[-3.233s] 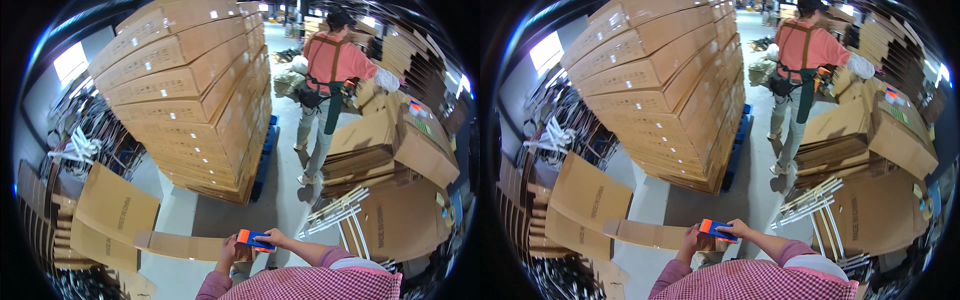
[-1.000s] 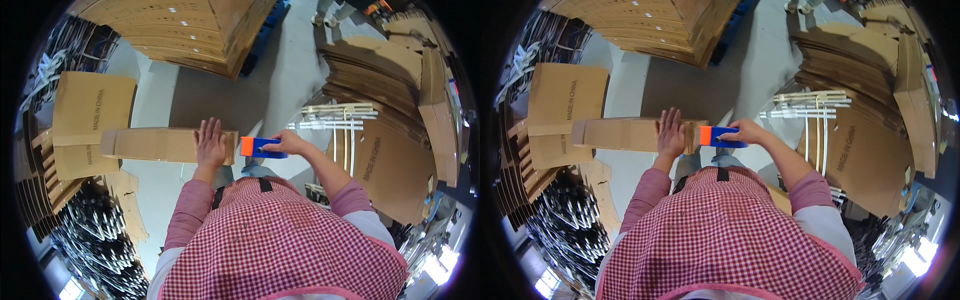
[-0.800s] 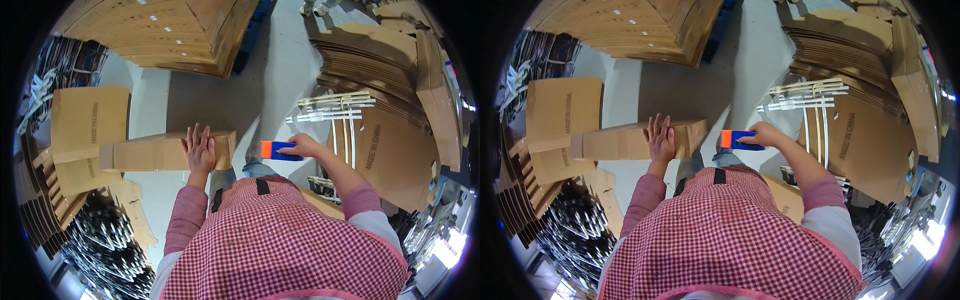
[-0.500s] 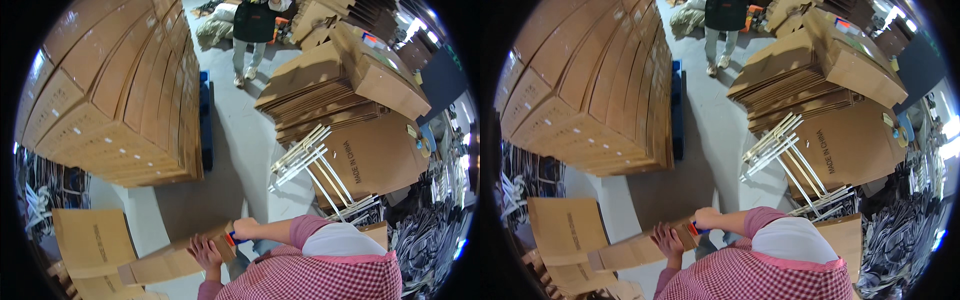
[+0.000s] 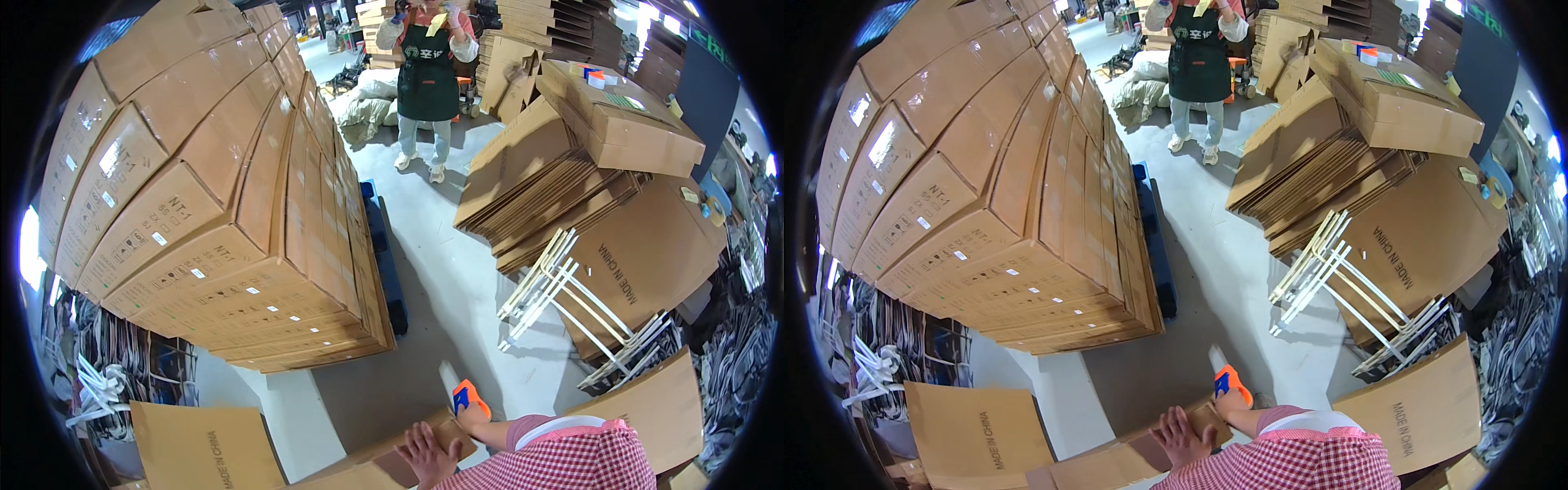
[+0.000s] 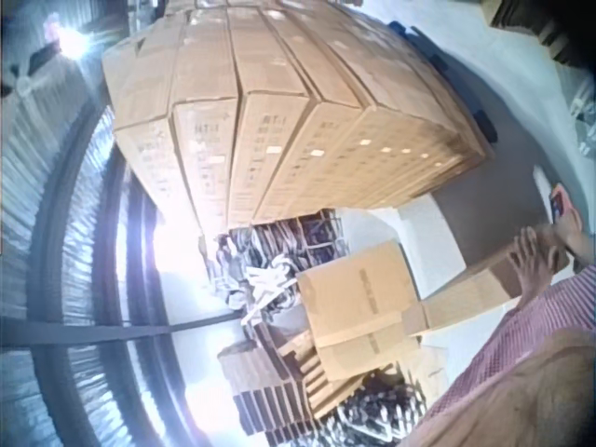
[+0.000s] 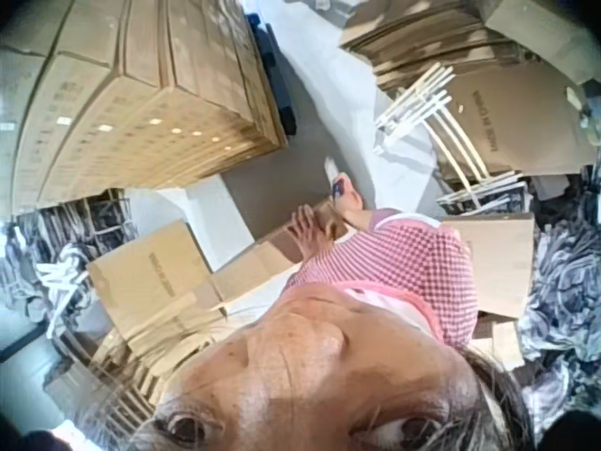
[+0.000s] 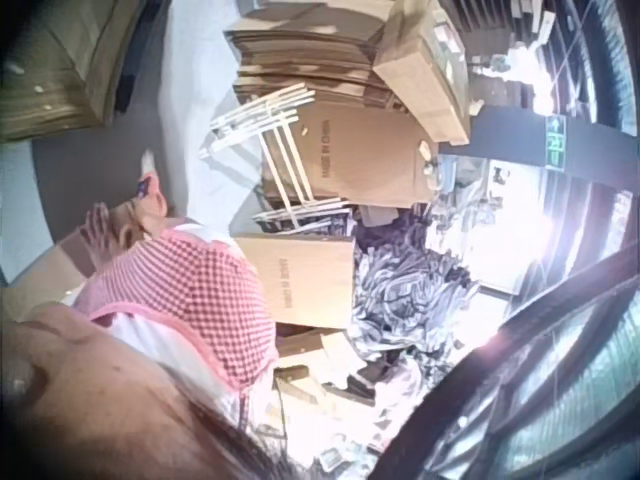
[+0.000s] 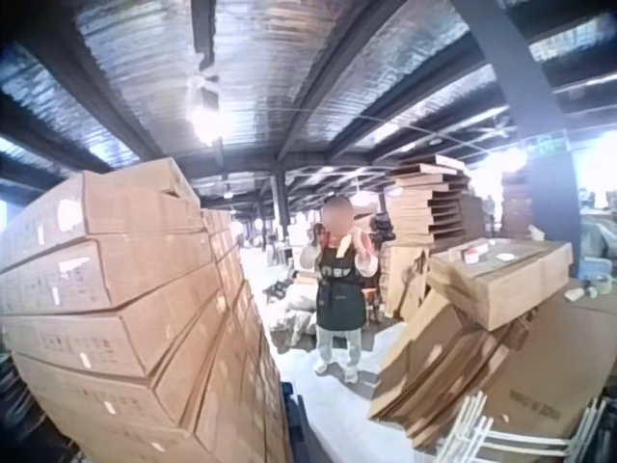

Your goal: The person places plastic-wrapped items into cardboard boxes, folds the flaps, and seals each box with a handheld tape dispenser. The person repeats this process for multiple boxes in a warehouse setting.

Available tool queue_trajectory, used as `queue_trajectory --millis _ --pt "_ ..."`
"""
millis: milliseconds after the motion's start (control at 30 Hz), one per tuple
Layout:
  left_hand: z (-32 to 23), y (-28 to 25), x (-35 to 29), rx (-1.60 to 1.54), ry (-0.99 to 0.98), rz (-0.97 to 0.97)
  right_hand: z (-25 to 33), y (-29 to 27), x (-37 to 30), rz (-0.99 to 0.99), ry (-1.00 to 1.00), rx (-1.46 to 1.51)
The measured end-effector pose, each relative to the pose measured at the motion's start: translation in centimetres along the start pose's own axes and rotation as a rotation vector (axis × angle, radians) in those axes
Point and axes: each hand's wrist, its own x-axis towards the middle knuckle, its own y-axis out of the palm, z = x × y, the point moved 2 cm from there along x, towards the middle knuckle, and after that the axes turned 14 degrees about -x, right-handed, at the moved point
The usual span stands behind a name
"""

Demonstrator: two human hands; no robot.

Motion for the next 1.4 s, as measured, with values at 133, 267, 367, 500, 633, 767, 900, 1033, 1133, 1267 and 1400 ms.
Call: queue_trajectory --millis 133,267,367,500,633,767,900,1033,1133,1267,1400 --pt "6.5 -2.3 -2.0 -0.02 0.17 0.123 0.3 0.1 -0.5 0.097 0.053 -0.061" --pt "18.8 -5.5 -4.4 0.479 0.513 0.14 -1.4 -1.1 -2.1 0.031 0.067 -0.033" --pt "29.7 -8.2 -6.1 1.044 0.665 0.0 -3.2 -2.1 -4.3 -0.082 0.155 0.009" --pt "42.1 -13.4 -9.1 0.505 0.481 0.119 -5.7 -3.4 -8.5 -0.144 0.267 0.075" --pt "47.0 -17.7 -11.3 0.474 0.444 0.159 -8.1 -4.0 -12.0 -0.173 0.315 0.184" --pt "45.6 -20.2 -10.9 0.442 0.348 0.21 -11.1 -3.6 -13.8 -0.196 0.306 0.274" --pt "42.2 -22.3 -10.4 0.45 0.274 0.259 -14.9 -2.3 -15.9 -0.311 0.159 0.232" --pt "39.2 -23.5 -10.6 0.47 0.224 0.32 -20.3 1.2 -20.4 -0.273 0.234 0.346" --pt "38.0 -23.6 -11.2 0.49 0.216 0.351 -25.4 5.3 -25.2 -0.261 0.355 0.376" --pt "37.9 -23.0 -12.3 0.509 0.191 0.402 -33.6 12.1 -33.4 -0.218 0.497 0.41" --pt "38.1 -22.7 -12.8 0.489 0.185 0.482 -41.1 18.8 -42.8 -0.245 0.593 0.471"
